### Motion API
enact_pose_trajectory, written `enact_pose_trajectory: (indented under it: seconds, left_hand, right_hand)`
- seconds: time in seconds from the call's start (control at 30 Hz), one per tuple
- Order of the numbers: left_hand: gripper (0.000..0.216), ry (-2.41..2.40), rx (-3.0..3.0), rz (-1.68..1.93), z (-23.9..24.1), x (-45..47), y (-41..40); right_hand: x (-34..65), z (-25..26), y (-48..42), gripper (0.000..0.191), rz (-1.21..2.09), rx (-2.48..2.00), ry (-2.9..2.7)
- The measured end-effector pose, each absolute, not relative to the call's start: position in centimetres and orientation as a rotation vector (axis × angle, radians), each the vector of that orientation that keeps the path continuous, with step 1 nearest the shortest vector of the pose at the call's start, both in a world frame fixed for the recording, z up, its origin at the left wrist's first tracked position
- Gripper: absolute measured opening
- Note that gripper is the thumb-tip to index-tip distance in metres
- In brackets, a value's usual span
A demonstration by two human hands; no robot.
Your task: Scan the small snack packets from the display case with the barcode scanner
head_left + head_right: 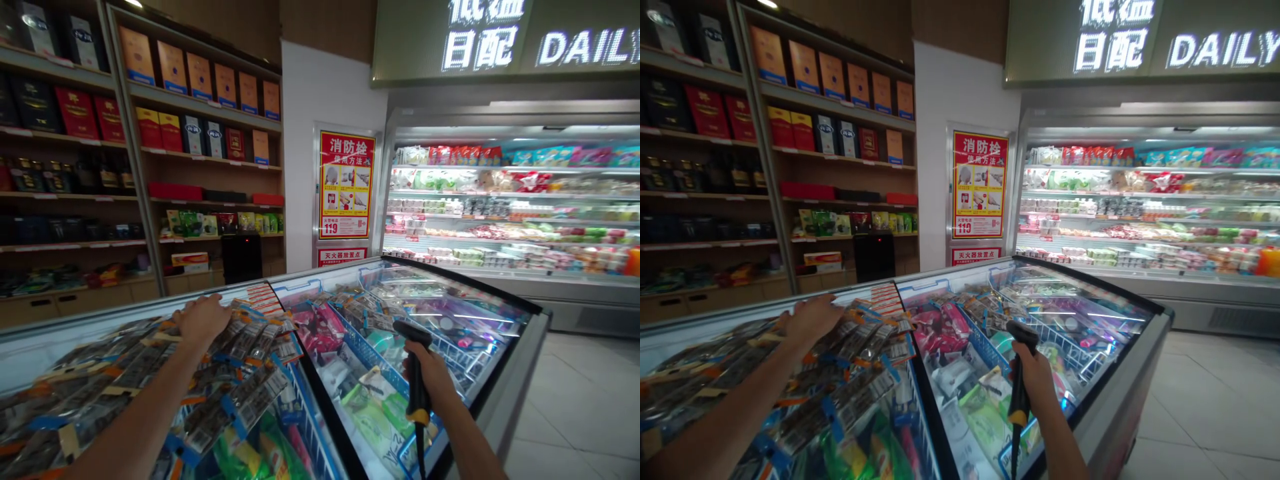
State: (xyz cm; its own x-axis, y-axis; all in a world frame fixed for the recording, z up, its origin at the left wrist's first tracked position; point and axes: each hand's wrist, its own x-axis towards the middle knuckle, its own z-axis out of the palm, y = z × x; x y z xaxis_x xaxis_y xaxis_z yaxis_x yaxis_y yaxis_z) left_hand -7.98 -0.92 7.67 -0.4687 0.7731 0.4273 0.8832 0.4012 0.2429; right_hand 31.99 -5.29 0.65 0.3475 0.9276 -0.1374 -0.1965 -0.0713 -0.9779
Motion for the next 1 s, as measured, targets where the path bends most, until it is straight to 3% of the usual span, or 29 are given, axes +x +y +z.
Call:
enact_pose_trajectory:
  seconds: [0.2,0.4,0.6,0.77,0.83,1.0]
  left_hand:
    - [0.034,-2.168,-1.749,-0.856,8.7,2.0,2.0]
    - [0.023,-2.193,-2.187,-1.37,3.7,15.6,5.4]
    - [0.039,-2.43,-2.122,-1.305,-0.9,23.0,7.2]
    - [0.03,-2.583,-2.2,-1.341,-0.9,22.4,9.0]
    - [0.023,-2.582,-2.293,-1.568,-0.8,21.0,9.6]
    - [0.017,-2.602,-2.074,-2.611,-0.7,16.9,9.0]
  right_hand:
    - [32.6,0.5,-5.1,0.023,1.089,-1.272,-0.725]
    - [34.0,0.6,-5.1,0.022,1.021,-1.365,-0.681]
    - [35.7,0.8,-5.6,0.024,0.995,-1.372,-0.727]
    - [35.7,1.3,-5.9,0.023,0.994,-1.37,-0.735]
    - [35.2,1.5,-5.7,0.024,1.001,-1.349,-0.743]
    - [33.0,1.9,-5.5,0.026,1.032,-1.319,-0.796]
